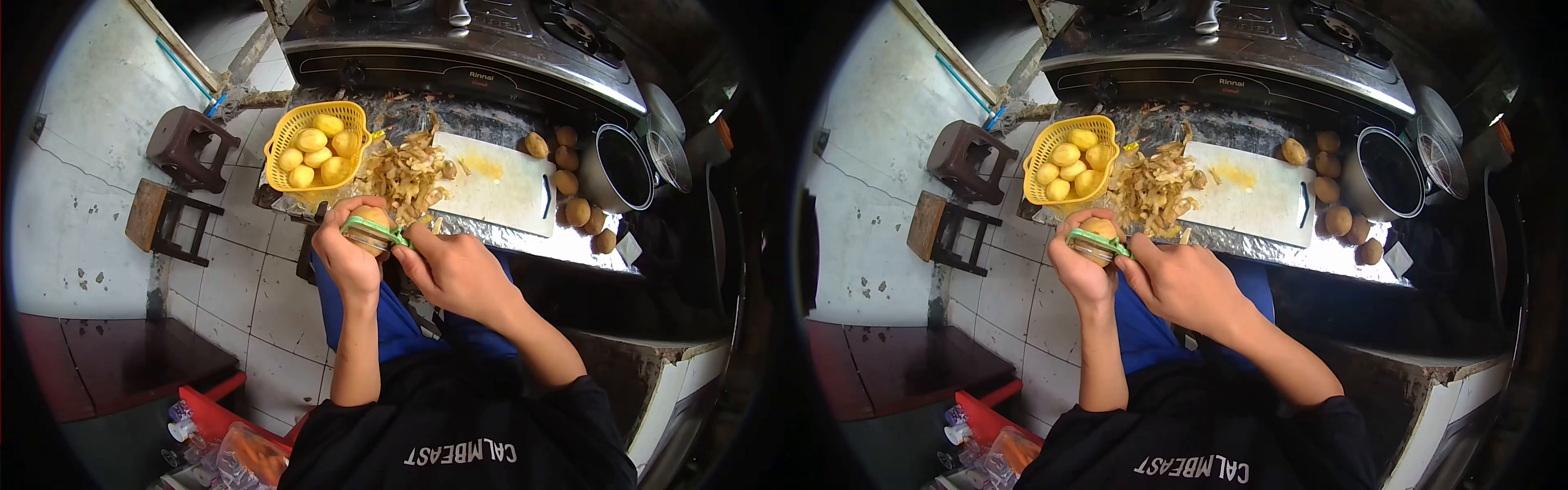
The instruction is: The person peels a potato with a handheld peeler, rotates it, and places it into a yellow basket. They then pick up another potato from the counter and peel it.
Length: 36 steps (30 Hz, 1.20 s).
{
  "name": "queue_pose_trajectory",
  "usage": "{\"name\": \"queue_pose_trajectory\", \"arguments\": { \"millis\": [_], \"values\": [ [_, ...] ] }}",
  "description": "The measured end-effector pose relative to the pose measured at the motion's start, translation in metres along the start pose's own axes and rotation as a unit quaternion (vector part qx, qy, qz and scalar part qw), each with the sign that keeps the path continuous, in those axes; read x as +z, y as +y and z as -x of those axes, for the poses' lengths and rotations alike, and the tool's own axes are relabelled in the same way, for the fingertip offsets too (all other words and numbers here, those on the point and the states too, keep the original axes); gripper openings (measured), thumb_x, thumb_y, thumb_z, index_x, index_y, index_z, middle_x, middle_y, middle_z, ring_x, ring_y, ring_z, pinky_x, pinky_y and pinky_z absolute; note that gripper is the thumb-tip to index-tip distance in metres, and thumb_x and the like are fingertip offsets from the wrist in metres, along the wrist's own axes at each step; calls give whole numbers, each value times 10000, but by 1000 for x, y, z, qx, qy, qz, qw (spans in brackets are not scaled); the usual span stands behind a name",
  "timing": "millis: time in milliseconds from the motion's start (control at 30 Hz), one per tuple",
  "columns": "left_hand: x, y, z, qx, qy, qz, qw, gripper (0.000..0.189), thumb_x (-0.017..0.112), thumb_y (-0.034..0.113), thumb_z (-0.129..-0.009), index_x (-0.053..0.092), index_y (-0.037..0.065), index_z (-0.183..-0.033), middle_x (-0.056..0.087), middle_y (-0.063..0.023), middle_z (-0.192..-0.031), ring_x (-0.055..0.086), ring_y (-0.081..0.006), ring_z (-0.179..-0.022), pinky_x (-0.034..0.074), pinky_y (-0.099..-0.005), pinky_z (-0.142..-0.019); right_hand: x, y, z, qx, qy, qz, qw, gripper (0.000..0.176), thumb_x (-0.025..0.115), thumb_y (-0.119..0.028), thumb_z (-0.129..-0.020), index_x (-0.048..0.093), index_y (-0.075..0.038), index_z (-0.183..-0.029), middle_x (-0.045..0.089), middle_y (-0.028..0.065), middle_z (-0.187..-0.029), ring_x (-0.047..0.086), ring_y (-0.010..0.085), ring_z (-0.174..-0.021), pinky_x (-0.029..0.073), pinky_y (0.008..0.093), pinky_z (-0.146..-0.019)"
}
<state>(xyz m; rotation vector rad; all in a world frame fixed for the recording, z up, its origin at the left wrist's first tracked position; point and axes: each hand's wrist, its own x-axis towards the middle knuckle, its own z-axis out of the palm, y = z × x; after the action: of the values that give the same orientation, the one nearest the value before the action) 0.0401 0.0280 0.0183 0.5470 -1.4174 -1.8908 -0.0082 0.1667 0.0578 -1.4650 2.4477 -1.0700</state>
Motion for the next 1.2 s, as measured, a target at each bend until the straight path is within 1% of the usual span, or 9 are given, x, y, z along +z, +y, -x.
{"name": "queue_pose_trajectory", "arguments": {
  "millis": [200,300,433,500,633,800,900,1033,1200],
  "values": [
    [-4,-7,-15,56,22,-33,998,475,283,289,-925,616,-48,-912,586,-133,-681,565,-195,-628,472,-294,-582,4,5,-16,2,23,-16,1000,242,550,-281,-964,518,-49,-903,558,157,-520,589,388,-486,486,484,-469],
    [-3,-4,-17,0,27,83,996,466,289,274,-923,624,-49,-910,606,-132,-727,570,-187,-643,479,-285,-587,7,10,-18,22,5,-15,1000,250,553,-283,-961,522,-47,-887,550,168,-516,589,398,-492,487,488,-471],
    [7,-13,-19,8,101,19,995,539,264,309,-958,654,-60,-913,639,-101,-727,561,-153,-560,452,-268,-480,8,17,-31,32,23,-13,999,255,565,-277,-955,521,-43,-863,551,182,-518,588,405,-493,490,485,-469],
    [-5,-8,-24,-30,46,53,997,516,277,328,-947,638,-39,-920,616,-105,-762,587,-193,-676,500,-298,-612,13,18,-33,16,28,-25,999,247,569,-265,-953,517,-43,-859,553,182,-520,586,406,-491,486,482,-467],
    [-9,-20,-30,-22,51,45,997,540,271,369,-956,632,-32,-948,620,-100,-765,583,-191,-668,496,-297,-609,13,22,-42,21,14,-28,999,252,571,-266,-952,519,-35,-866,552,181,-520,587,403,-491,490,475,-466],
    [-13,-14,-36,-47,41,59,996,489,306,375,-953,596,-19,-936,603,-91,-759,537,-150,-565,418,-250,-455,17,24,-49,26,6,-11,1000,251,573,-263,-954,515,-39,-855,537,182,-510,576,409,-483,485,483,-465],
    [-10,-35,-41,6,67,40,997,480,316,394,-947,577,-6,-903,590,-83,-733,512,-146,-527,408,-249,-438,18,31,-56,52,-2,-19,998,248,574,-260,-953,522,-39,-854,536,182,-509,577,410,-485,486,485,-467],
    [-17,-32,-45,-27,0,64,998,460,351,401,-934,566,2,-856,579,-90,-710,498,-142,-506,386,-248,-416,14,35,-63,42,1,-19,999,247,577,-255,-952,525,-36,-851,532,181,-504,578,408,-487,488,483,-471],
    [-16,-37,-45,47,3,-75,996,464,350,403,-929,558,1,-828,558,-88,-658,462,-155,-451,363,-259,-383,14,42,-72,46,-1,-12,999,244,582,-243,-949,523,-29,-847,529,189,-507,576,407,-490,488,482,-477]
  ]
}}
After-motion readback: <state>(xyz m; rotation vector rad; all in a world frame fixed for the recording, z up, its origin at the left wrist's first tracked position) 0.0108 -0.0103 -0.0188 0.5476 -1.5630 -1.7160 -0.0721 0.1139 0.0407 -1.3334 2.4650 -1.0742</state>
